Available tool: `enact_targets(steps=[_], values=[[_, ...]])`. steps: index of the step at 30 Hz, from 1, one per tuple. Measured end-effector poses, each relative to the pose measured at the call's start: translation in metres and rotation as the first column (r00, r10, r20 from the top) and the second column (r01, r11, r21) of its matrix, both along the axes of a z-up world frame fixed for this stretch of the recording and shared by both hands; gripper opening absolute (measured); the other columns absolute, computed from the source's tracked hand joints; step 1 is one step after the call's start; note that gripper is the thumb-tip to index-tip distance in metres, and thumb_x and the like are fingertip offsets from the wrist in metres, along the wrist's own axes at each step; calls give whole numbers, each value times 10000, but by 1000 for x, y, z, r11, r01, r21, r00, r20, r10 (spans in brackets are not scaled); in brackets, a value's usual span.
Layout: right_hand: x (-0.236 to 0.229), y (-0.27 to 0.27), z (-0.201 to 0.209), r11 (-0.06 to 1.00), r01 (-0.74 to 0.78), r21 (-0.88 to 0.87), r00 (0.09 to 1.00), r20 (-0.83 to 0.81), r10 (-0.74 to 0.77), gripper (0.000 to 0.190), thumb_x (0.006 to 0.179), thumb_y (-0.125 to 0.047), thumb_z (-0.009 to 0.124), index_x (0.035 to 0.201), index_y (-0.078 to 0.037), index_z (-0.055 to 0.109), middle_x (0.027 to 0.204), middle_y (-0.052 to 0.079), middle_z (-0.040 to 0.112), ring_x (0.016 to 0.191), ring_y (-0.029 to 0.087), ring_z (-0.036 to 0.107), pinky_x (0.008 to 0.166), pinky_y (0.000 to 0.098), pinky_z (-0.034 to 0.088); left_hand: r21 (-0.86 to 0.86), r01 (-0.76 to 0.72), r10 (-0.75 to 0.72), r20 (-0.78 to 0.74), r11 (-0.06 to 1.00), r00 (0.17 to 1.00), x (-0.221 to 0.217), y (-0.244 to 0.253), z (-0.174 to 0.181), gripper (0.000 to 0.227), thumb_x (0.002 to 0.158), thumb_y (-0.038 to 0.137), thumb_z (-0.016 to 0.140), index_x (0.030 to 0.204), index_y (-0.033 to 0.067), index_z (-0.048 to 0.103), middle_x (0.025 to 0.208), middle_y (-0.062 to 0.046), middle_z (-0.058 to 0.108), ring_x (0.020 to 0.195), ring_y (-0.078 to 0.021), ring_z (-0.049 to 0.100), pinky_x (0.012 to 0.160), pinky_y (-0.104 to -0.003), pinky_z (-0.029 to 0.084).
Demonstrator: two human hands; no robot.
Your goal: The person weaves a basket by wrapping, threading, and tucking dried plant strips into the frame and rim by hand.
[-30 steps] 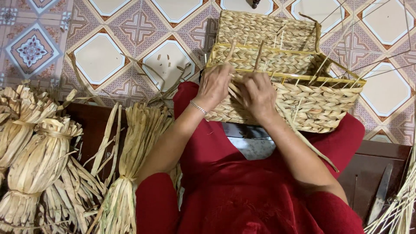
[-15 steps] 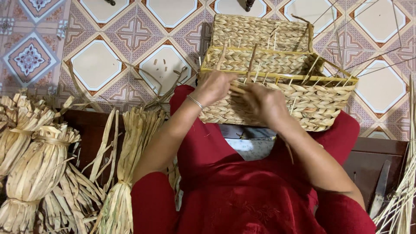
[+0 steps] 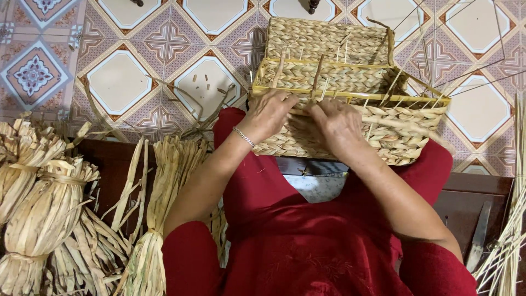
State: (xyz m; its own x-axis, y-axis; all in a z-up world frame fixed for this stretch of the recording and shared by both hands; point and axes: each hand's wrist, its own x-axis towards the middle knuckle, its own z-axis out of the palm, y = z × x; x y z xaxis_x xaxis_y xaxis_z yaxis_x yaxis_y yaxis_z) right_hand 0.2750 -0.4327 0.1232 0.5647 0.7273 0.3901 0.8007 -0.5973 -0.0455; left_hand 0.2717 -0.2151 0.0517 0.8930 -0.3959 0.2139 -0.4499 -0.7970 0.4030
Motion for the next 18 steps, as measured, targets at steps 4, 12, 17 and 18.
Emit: enact_targets(steps=[4,12,17,18], values=[[12,-4,-19,999,-38,21,999,1,38,256,860,-84,823,1083,-55,701,835,119,702,690,208,636,525,345,506,-99,-21,26,55,995,998,-2,-9,-5,370,866,-26,645,1236,-45,663,1031,-190,511,971,-321,586,806,-408,564],[35,12,-24,938,-93,335,988,-86,129,118,1003,-111,772,969,2,770,663,98,682,499,165,597,374,276,466,-77,-46,47,11,996,999,14,-11,-25,210,1000,34,543,810,28,633,943,-53,442,917,-222,501,794,-330,545],[43,2,-27,956,157,247,947,-312,-75,206,1025,-188,748,888,-35,735,716,112,722,504,143,643,380,267,511,176,-167,216,-313,970,925,26,-21,-5,108,893,175,531,829,111,589,934,-51,396,815,-180,511,624,-415,478],[43,1,-28,961,195,198,935,-334,-121,209,1010,-196,761,876,-38,739,702,118,727,480,148,639,364,281,502,149,-164,201,-289,975,936,27,-20,0,127,895,192,534,827,103,595,925,-57,406,801,-182,519,648,-412,482]])
